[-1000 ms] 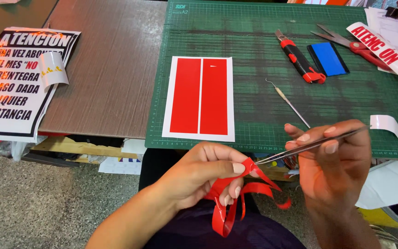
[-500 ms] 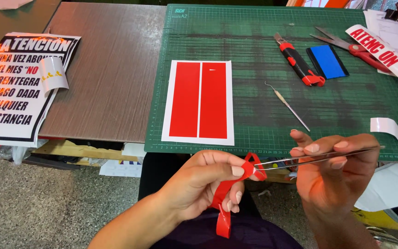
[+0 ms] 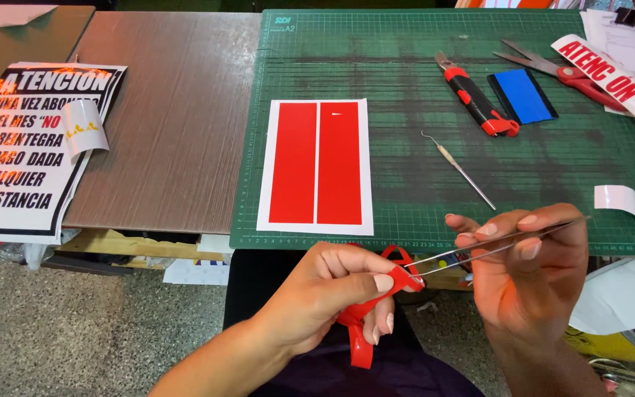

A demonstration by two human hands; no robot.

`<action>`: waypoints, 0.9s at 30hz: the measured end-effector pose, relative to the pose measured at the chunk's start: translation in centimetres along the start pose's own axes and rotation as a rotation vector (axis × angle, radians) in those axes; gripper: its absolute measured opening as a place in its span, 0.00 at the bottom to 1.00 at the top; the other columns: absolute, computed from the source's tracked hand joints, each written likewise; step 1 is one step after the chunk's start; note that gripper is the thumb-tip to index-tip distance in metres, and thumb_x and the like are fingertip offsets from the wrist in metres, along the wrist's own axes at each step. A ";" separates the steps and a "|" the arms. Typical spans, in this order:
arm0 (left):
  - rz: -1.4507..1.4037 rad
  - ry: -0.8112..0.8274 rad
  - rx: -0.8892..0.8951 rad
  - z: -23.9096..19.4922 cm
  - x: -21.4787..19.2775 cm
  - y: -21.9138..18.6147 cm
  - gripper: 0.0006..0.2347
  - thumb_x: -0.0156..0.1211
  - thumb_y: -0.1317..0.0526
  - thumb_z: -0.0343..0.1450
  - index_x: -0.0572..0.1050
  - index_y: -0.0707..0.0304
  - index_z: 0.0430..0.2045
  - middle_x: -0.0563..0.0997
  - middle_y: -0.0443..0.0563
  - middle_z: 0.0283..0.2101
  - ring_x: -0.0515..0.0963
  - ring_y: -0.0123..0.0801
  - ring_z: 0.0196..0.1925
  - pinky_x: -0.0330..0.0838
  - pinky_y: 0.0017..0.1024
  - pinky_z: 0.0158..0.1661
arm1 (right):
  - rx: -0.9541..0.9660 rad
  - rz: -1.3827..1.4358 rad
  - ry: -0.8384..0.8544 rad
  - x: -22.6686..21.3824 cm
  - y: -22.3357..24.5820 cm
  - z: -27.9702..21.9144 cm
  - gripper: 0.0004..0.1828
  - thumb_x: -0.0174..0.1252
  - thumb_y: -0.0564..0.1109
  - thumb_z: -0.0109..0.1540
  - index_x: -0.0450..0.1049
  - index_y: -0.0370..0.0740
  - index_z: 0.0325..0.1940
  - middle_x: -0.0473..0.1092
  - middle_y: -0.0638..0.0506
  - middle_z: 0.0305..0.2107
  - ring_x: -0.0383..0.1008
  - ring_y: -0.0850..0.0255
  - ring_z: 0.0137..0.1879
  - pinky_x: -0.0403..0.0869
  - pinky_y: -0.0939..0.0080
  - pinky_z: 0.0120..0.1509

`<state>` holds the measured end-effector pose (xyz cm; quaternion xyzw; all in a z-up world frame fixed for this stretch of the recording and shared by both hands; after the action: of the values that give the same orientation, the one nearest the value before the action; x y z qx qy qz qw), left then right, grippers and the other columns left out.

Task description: Weeding excess vinyl from cut stickers and preparing signs on a cutting mat

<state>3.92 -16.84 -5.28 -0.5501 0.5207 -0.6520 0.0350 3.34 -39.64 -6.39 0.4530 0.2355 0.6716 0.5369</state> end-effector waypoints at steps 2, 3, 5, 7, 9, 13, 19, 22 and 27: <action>0.008 0.004 0.007 0.0 0.0 -0.1 0.06 0.58 0.69 0.75 0.80 0.75 0.38 0.80 0.68 0.23 0.78 0.40 0.18 0.76 0.30 0.25 | -0.002 0.007 0.012 0.1 0.1 0.0 0.10 0.59 0.51 0.72 0.67 0.48 0.52 0.75 0.48 0.40 0.82 0.57 0.43 0.79 0.35 0.70; 0.011 0.007 0.004 -0.1 0.1 -0.1 0.06 0.58 0.69 0.75 0.81 0.76 0.38 0.80 0.67 0.23 0.78 0.40 0.18 0.76 0.29 0.25 | 0.006 -0.021 -0.005 0.3 0.2 -0.1 0.11 0.59 0.52 0.72 0.66 0.49 0.52 0.74 0.48 0.39 0.81 0.57 0.41 0.80 0.35 0.69; 0.017 0.012 0.005 0.0 0.0 -0.3 0.07 0.58 0.68 0.75 0.81 0.77 0.39 0.80 0.66 0.23 0.78 0.39 0.18 0.76 0.28 0.25 | 0.010 -0.047 -0.020 0.4 0.3 -0.1 0.12 0.60 0.53 0.71 0.65 0.49 0.51 0.74 0.48 0.37 0.80 0.58 0.39 0.81 0.36 0.68; 0.002 -0.012 -0.029 0.1 0.0 -0.2 0.07 0.59 0.68 0.74 0.81 0.77 0.37 0.80 0.67 0.22 0.78 0.41 0.17 0.76 0.27 0.23 | 0.031 -0.025 -0.010 0.2 0.2 -0.1 0.11 0.59 0.53 0.72 0.66 0.50 0.52 0.74 0.49 0.38 0.81 0.58 0.39 0.81 0.36 0.67; 0.003 -0.017 -0.034 0.1 0.0 -0.3 0.07 0.59 0.68 0.74 0.81 0.78 0.37 0.80 0.66 0.22 0.78 0.40 0.17 0.76 0.27 0.23 | 0.028 -0.004 0.001 0.0 0.0 -0.2 0.11 0.59 0.52 0.72 0.66 0.49 0.52 0.74 0.48 0.38 0.81 0.57 0.40 0.80 0.36 0.68; 0.017 0.011 -0.027 0.0 0.0 -0.4 0.08 0.59 0.67 0.75 0.81 0.78 0.39 0.80 0.64 0.23 0.78 0.37 0.18 0.76 0.25 0.24 | 0.012 0.024 0.017 -0.1 -0.2 -0.2 0.10 0.58 0.50 0.72 0.66 0.47 0.52 0.74 0.47 0.39 0.82 0.56 0.43 0.80 0.37 0.69; 0.020 -0.012 -0.025 0.1 0.0 -0.4 0.07 0.59 0.68 0.74 0.81 0.78 0.38 0.80 0.66 0.22 0.78 0.40 0.18 0.76 0.27 0.24 | 0.037 -0.033 -0.010 0.8 0.4 0.1 0.10 0.58 0.52 0.72 0.66 0.49 0.52 0.75 0.50 0.39 0.81 0.59 0.42 0.81 0.37 0.68; -0.007 -0.015 -0.004 0.2 -0.3 0.0 0.05 0.59 0.69 0.74 0.80 0.77 0.36 0.80 0.67 0.23 0.78 0.41 0.18 0.77 0.29 0.23 | 0.036 -0.033 -0.023 0.6 0.1 0.0 0.12 0.59 0.52 0.71 0.65 0.47 0.51 0.74 0.48 0.38 0.82 0.55 0.41 0.82 0.37 0.66; -0.024 -0.022 -0.018 0.1 -0.4 0.0 0.05 0.59 0.69 0.74 0.81 0.75 0.37 0.80 0.67 0.23 0.78 0.41 0.18 0.77 0.28 0.23 | 0.048 -0.022 -0.015 0.8 0.1 -0.1 0.11 0.58 0.51 0.72 0.66 0.48 0.52 0.74 0.48 0.38 0.82 0.56 0.42 0.81 0.37 0.67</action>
<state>4.17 -16.65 -5.53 -0.5636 0.5196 -0.6416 0.0280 3.20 -38.92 -6.11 0.4681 0.2524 0.6565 0.5349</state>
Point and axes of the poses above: each hand's wrist, its own z-axis towards the middle knuckle, its own x-axis out of the palm, y = z × x, the point moved 1 cm from there along z, towards the middle knuckle
